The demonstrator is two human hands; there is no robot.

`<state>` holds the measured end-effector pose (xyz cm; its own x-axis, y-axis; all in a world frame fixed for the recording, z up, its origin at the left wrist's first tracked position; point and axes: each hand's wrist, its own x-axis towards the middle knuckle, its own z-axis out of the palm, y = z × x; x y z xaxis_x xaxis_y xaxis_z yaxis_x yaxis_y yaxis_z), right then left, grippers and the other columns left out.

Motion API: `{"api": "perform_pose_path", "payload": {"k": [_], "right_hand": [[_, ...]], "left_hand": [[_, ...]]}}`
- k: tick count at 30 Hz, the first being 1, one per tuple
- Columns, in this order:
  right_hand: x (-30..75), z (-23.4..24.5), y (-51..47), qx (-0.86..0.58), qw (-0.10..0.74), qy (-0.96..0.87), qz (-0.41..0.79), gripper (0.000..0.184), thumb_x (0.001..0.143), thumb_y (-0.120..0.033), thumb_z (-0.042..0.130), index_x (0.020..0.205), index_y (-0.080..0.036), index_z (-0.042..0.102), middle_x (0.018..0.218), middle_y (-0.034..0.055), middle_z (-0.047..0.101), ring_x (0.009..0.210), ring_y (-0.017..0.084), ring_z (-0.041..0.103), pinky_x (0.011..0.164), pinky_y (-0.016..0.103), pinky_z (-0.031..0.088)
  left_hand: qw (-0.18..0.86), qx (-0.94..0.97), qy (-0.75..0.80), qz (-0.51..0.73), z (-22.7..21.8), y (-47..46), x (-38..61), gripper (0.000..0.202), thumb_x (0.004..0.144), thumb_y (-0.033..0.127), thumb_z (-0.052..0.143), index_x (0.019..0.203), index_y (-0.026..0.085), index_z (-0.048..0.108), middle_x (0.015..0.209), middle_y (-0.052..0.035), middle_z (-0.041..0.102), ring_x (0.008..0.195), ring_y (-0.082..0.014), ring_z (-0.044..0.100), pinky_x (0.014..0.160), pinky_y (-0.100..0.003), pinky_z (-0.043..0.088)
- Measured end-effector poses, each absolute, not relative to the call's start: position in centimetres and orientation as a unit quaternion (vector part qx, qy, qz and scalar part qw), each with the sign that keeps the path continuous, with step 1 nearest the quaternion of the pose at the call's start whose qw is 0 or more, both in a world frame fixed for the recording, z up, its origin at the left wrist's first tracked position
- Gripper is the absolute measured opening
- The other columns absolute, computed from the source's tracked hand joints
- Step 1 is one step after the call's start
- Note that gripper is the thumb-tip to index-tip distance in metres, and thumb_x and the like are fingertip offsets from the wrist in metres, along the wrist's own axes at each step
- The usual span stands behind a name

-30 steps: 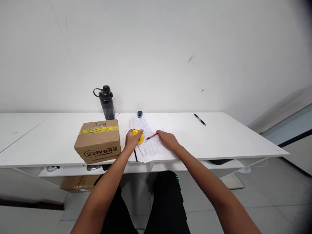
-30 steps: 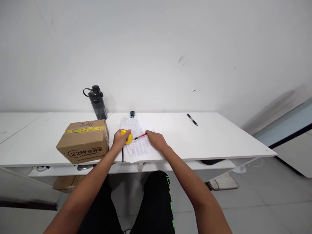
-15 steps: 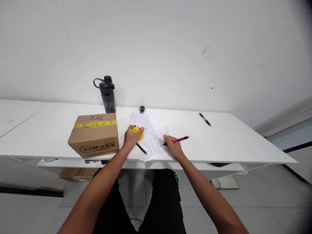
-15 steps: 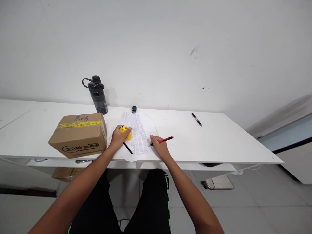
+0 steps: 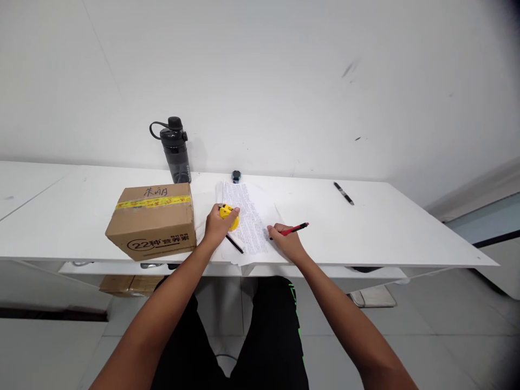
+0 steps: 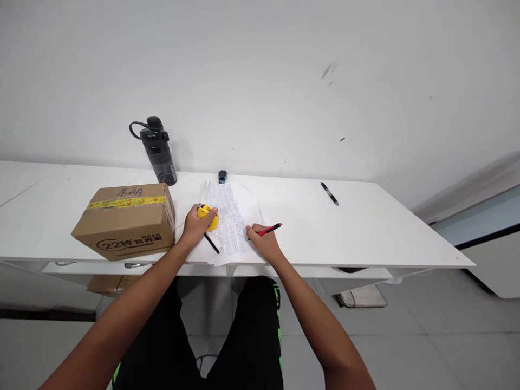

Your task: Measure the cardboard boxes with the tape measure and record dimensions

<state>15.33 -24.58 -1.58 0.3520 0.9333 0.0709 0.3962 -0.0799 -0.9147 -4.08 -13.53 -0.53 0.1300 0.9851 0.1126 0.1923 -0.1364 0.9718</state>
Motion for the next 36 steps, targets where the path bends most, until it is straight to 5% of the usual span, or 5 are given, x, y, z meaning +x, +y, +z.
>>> {"api": "perform_pose_path", "payload": {"k": [12,36], "right_hand": [[15.33,-1.5,-24.62,-0.677,0.475,-0.482,0.29,0.037,0.08,-0.045,0.057,0.053,-0.023,0.044,0.06,-0.0002,0.05,0.066,0.018,0.047,0.066,0.031,0.038],[15.0,-1.59,-24.58,-0.667,0.507,-0.474,0.269,0.039,0.078,-0.043,0.057,0.051,-0.023,0.036,0.054,-0.0035,0.038,0.059,0.014,0.038,0.06,0.029,0.032]], "left_hand": [[0.442,0.611,0.483,0.445,-0.45,-13.62,-4.12,0.046,0.071,0.06,0.072,0.086,0.021,0.053,0.076,0.0004,0.057,0.066,-0.0135,0.054,0.06,-0.024,0.044],[0.439,0.613,0.486,0.442,-0.41,-13.59,-4.17,0.044,0.072,0.06,0.071,0.085,0.022,0.053,0.076,0.0011,0.057,0.065,-0.0138,0.055,0.059,-0.024,0.044]]}}
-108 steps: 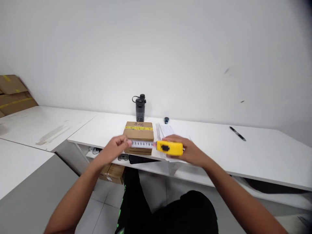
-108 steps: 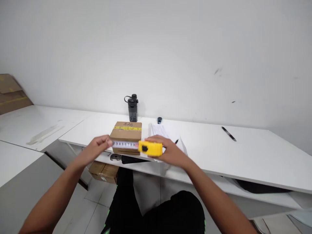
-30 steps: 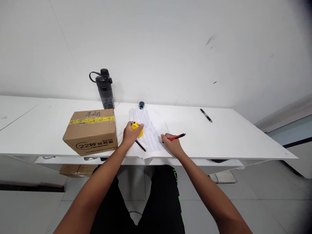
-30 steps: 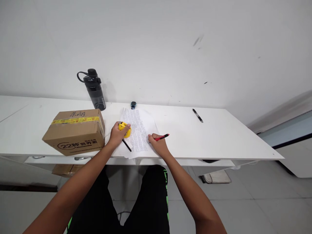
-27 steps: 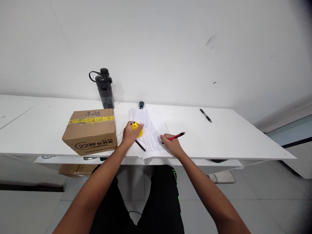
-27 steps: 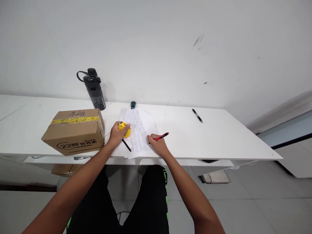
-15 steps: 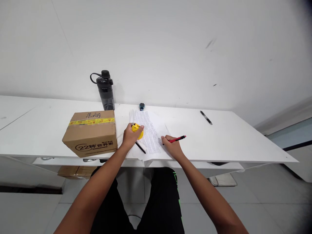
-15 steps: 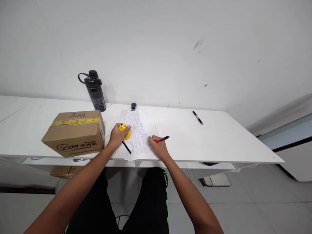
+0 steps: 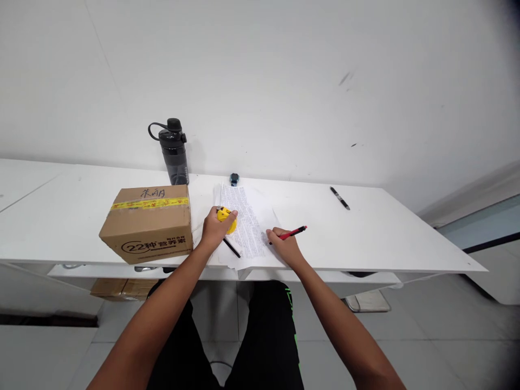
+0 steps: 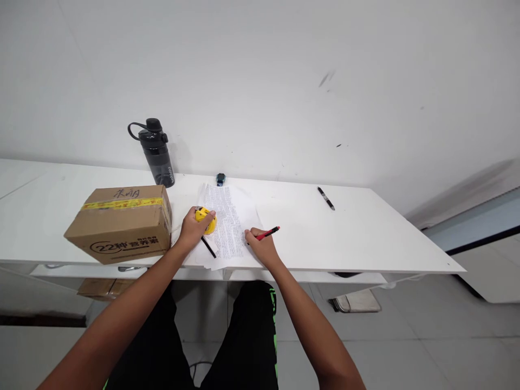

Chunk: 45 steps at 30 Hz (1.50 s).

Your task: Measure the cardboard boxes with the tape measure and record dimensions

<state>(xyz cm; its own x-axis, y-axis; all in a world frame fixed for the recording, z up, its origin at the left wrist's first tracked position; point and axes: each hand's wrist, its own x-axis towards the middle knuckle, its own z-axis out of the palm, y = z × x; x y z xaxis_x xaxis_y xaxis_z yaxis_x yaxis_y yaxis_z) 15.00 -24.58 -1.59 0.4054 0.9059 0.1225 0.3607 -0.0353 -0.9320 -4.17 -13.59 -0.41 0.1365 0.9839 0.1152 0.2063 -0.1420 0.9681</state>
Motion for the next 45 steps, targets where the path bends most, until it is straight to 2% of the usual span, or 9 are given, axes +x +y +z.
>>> {"api": "perform_pose_path", "payload": {"k": [10,19,30,34,37,39,41,43,45], "right_hand": [[15.2,-1.8,-24.6,-0.67,0.513,-0.471,0.259,0.037,0.079,-0.043,0.054,0.053,-0.024,0.037,0.054,-0.0032,0.04,0.059,0.015,0.038,0.059,0.029,0.032],[15.2,-1.6,-24.5,-0.667,0.51,-0.472,0.269,0.039,0.077,-0.043,0.055,0.051,-0.024,0.034,0.053,-0.005,0.034,0.057,0.013,0.036,0.06,0.029,0.033],[15.4,-1.8,-24.5,-0.673,0.512,-0.47,0.253,0.041,0.082,-0.052,0.056,0.054,-0.022,0.05,0.059,-0.0004,0.052,0.066,0.018,0.05,0.068,0.031,0.041],[15.6,-1.9,-24.4,-0.674,0.512,-0.487,0.219,0.042,0.086,-0.058,0.053,0.069,-0.021,0.062,0.073,0.0034,0.062,0.077,0.022,0.058,0.076,0.034,0.045],[15.9,-2.8,-24.0,-0.643,0.52,-0.545,0.135,0.039,0.086,-0.054,0.056,0.099,-0.02,0.068,0.104,0.0103,0.065,0.098,0.025,0.06,0.09,0.039,0.047],[16.0,-3.9,-23.6,-0.643,0.509,-0.56,0.115,0.054,0.085,-0.05,0.056,0.128,-0.018,0.058,0.127,0.0162,0.056,0.102,0.026,0.059,0.093,0.043,0.048],[15.9,-4.9,-23.0,-0.679,0.49,-0.531,0.131,0.074,0.084,-0.047,0.053,0.149,-0.016,0.036,0.138,0.0204,0.047,0.09,0.025,0.061,0.088,0.045,0.052],[15.6,-5.5,-22.4,-0.701,0.467,-0.522,0.136,0.088,0.083,-0.045,0.052,0.157,-0.016,0.016,0.146,0.0203,0.042,0.087,0.025,0.062,0.087,0.045,0.052],[15.3,-5.4,-22.1,-0.72,0.447,-0.514,0.133,0.094,0.084,-0.047,0.052,0.159,-0.017,0.005,0.152,0.0196,0.037,0.088,0.026,0.064,0.084,0.045,0.054]], "left_hand": [[0.435,0.615,0.486,0.443,-0.4,-13.6,-4.3,0.044,0.072,0.061,0.07,0.086,0.023,0.053,0.076,0.0007,0.057,0.065,-0.0145,0.056,0.058,-0.025,0.044],[0.434,0.615,0.482,0.448,-0.6,-13.5,-4.2,0.045,0.072,0.061,0.071,0.086,0.022,0.054,0.076,0.0007,0.059,0.065,-0.0144,0.056,0.06,-0.025,0.045],[0.434,0.619,0.473,0.453,-0.9,-13.4,-4.4,0.046,0.072,0.062,0.07,0.087,0.022,0.054,0.076,0.0006,0.058,0.065,-0.014,0.056,0.059,-0.025,0.045],[0.426,0.617,0.477,0.459,-1.1,-13.3,-4.2,0.045,0.072,0.06,0.071,0.085,0.021,0.053,0.074,0.0002,0.059,0.065,-0.0142,0.057,0.058,-0.024,0.045],[0.407,0.621,0.481,0.466,-1.3,-13.7,-4.2,0.043,0.073,0.058,0.071,0.084,0.022,0.052,0.074,0.0,0.059,0.065,-0.0147,0.057,0.059,-0.025,0.044],[0.384,0.637,0.482,0.464,-1.3,-14.2,-4.4,0.042,0.073,0.058,0.07,0.086,0.022,0.053,0.076,-0.0007,0.06,0.067,-0.0157,0.057,0.061,-0.027,0.043],[0.356,0.657,0.488,0.452,-1.2,-14.8,-4.7,0.043,0.073,0.059,0.07,0.087,0.022,0.053,0.077,-0.0014,0.061,0.07,-0.0172,0.058,0.062,-0.028,0.042],[0.328,0.679,0.495,0.432,-1.0,-15.2,-5.1,0.043,0.073,0.06,0.069,0.087,0.023,0.054,0.079,-0.0016,0.062,0.071,-0.0184,0.058,0.063,-0.029,0.041],[0.301,0.707,0.488,0.414,-0.8,-15.6,-5.3,0.042,0.073,0.06,0.069,0.088,0.024,0.055,0.082,-0.0019,0.063,0.074,-0.0196,0.059,0.065,-0.03,0.041]]}}
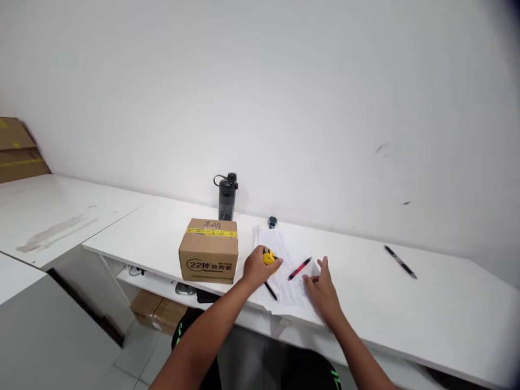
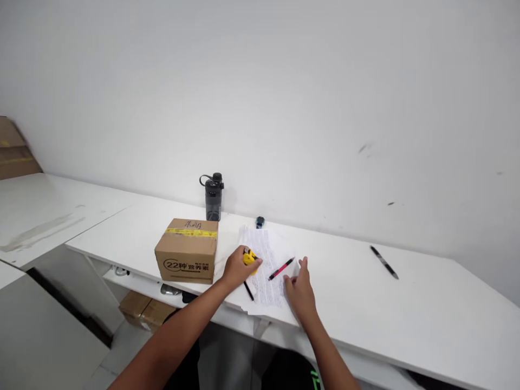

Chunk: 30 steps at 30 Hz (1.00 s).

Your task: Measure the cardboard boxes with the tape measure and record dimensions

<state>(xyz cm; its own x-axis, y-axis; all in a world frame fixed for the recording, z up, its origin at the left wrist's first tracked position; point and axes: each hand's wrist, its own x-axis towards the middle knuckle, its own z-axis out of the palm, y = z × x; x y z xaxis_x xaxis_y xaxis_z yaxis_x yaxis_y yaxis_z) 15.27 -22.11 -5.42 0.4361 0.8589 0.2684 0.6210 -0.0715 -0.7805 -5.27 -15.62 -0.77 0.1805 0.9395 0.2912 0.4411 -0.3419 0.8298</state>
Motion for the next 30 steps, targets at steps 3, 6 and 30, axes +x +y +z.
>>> {"api": "perform_pose_path", "payload": {"k": [3,6,30], "right_hand": [[14.7,-4.5,-22.7,-0.722,0.445,-0.519,0.105,0.091,0.086,-0.052,0.05,0.159,-0.016,0.009,0.155,0.021,0.034,0.088,0.027,0.066,0.081,0.045,0.055],[13.5,-3.4,-24.2,-0.665,0.483,-0.566,0.069,0.076,0.088,-0.054,0.049,0.153,-0.02,0.029,0.155,0.0197,0.034,0.099,0.029,0.066,0.085,0.048,0.055],[2.8,15.2,-24.3,-0.444,0.28,-0.837,0.152,0.035,0.085,-0.036,0.062,0.118,-0.028,0.056,0.101,0.0045,0.071,0.084,0.023,0.065,0.069,0.032,0.045]], "left_hand": [[0.269,0.753,0.449,0.399,-0.2,-16.4,-5.4,0.039,0.072,0.056,0.071,0.089,0.024,0.056,0.089,-0.0038,0.064,0.083,-0.0226,0.06,0.073,-0.033,0.044],[0.281,0.75,0.43,0.417,0.8,-18.2,-5.4,0.04,0.073,0.053,0.072,0.094,0.024,0.055,0.095,-0.0061,0.063,0.092,-0.0249,0.06,0.082,-0.036,0.045],[0.57,0.524,0.493,0.395,16.0,-23.0,-23.9,0.036,0.054,0.039,0.091,0.073,0.014,0.073,0.077,-0.012,0.069,0.06,-0.0148,0.055,0.047,-0.027,0.042]]}}
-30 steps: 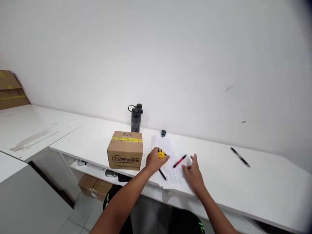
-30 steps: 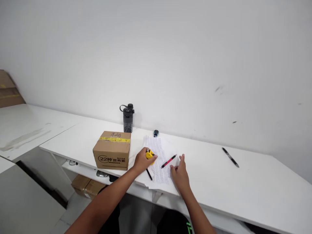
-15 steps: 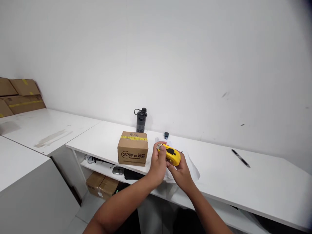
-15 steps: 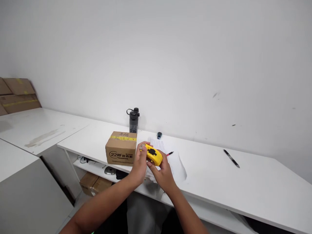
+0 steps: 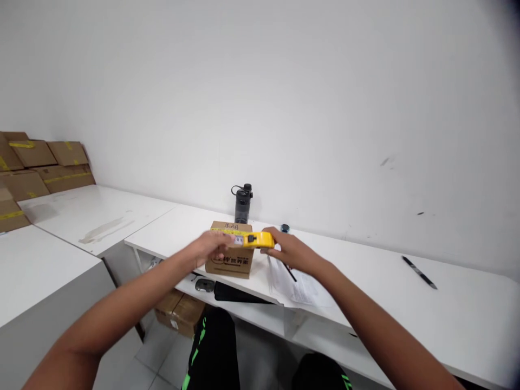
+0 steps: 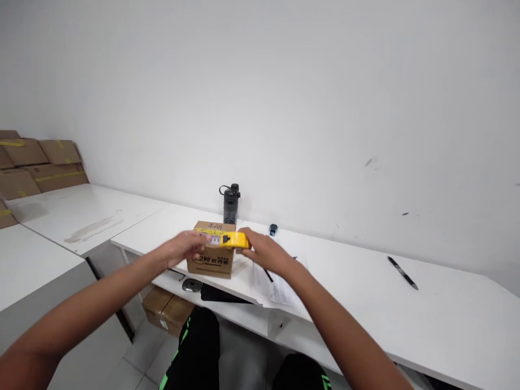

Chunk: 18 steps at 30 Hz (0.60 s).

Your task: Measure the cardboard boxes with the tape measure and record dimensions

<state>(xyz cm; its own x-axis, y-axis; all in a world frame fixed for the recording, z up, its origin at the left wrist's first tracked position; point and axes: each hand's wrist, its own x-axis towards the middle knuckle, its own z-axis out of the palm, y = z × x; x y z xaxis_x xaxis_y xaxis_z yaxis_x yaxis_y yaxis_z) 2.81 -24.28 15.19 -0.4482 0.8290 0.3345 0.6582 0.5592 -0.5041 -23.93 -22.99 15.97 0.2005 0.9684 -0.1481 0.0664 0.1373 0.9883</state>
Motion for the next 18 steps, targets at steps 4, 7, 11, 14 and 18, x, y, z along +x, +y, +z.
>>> {"api": "perform_pose_path", "payload": {"k": [4,7,11,14,18], "right_hand": [[6.1,15.8,-21.3,-0.521,0.239,-0.803,0.162,0.034,0.084,-0.039,0.063,0.114,-0.028,0.053,0.095,0.0048,0.07,0.08,0.024,0.063,0.065,0.031,0.043],[8.2,15.0,-19.5,-0.564,0.225,-0.772,0.185,0.035,0.081,-0.034,0.065,0.113,-0.027,0.052,0.1,0.0058,0.07,0.083,0.024,0.064,0.065,0.03,0.044],[7.9,13.5,-18.3,-0.543,0.229,-0.782,0.203,0.041,0.081,-0.032,0.064,0.119,-0.026,0.051,0.104,0.0058,0.07,0.087,0.024,0.064,0.069,0.031,0.044],[6.0,12.9,-18.1,-0.522,0.235,-0.798,0.188,0.05,0.086,-0.034,0.06,0.133,-0.029,0.045,0.109,0.006,0.069,0.089,0.025,0.064,0.072,0.032,0.044],[4.3,12.8,-18.2,-0.54,0.223,-0.795,0.161,0.06,0.088,-0.035,0.059,0.143,-0.028,0.035,0.112,0.0092,0.07,0.088,0.026,0.066,0.067,0.031,0.044]], "left_hand": [[0.427,0.529,0.556,0.479,17.0,-18.4,-27.8,0.043,0.053,0.05,0.087,0.069,0.016,0.066,0.09,-0.0131,0.072,0.08,-0.022,0.062,0.061,-0.03,0.047],[0.359,0.533,0.623,0.447,16.2,-15.9,-30.3,0.05,0.051,0.057,0.083,0.075,0.017,0.064,0.1,-0.0146,0.07,0.092,-0.0269,0.064,0.067,-0.031,0.047],[0.403,0.558,0.647,0.328,14.1,-14.8,-31.3,0.057,0.044,0.058,0.085,0.079,0.017,0.064,0.101,-0.018,0.07,0.092,-0.0321,0.067,0.067,-0.034,0.049],[0.436,0.58,0.62,0.297,12.9,-14.9,-30.7,0.061,0.045,0.061,0.083,0.085,0.019,0.065,0.1,-0.0169,0.072,0.092,-0.0321,0.067,0.068,-0.034,0.049],[0.432,0.575,0.613,0.328,12.2,-15.0,-29.8,0.062,0.049,0.065,0.08,0.086,0.019,0.062,0.105,-0.0167,0.072,0.097,-0.0307,0.066,0.068,-0.032,0.049]]}}
